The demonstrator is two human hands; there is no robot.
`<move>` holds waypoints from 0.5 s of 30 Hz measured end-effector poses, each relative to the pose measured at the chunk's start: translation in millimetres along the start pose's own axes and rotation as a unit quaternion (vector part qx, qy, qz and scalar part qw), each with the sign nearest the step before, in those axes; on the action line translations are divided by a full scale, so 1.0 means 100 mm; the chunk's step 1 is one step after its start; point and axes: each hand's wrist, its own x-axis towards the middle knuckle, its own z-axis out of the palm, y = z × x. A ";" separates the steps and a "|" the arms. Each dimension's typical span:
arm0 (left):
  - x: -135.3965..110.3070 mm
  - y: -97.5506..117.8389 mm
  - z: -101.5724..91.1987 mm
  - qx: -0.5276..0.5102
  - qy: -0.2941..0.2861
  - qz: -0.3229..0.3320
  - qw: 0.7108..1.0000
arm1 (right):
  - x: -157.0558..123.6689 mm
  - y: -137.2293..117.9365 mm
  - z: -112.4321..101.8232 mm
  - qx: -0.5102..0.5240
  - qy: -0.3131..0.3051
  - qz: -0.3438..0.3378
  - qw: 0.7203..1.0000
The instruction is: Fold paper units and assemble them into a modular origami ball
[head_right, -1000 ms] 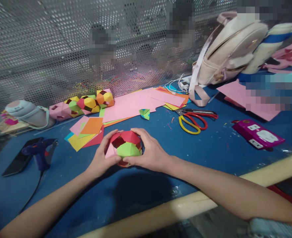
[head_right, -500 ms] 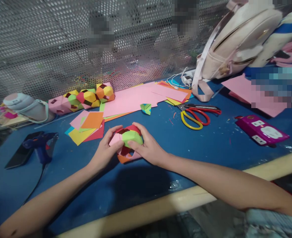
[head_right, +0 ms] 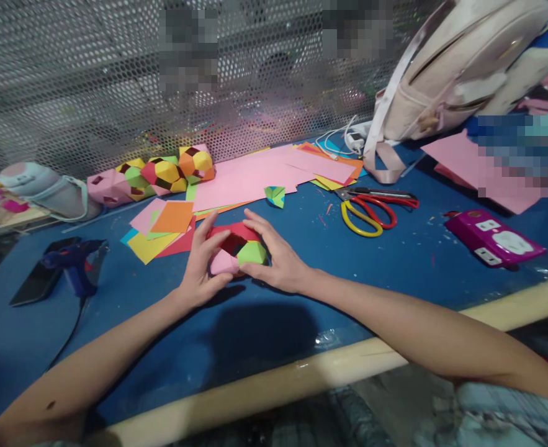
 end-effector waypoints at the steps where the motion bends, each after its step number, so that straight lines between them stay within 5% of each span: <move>1: 0.00 0.02 0.02 -0.003 0.016 -0.008 1.000 | 0.00 -0.01 0.02 -0.004 0.012 0.008 1.000; 7: 0.01 0.13 0.13 0.010 0.047 -0.099 0.994 | 0.00 -0.01 0.14 -0.043 0.070 0.056 0.995; 15: 0.00 0.12 0.15 0.037 0.061 -0.077 0.994 | -0.04 -0.02 0.15 -0.077 0.068 0.017 0.995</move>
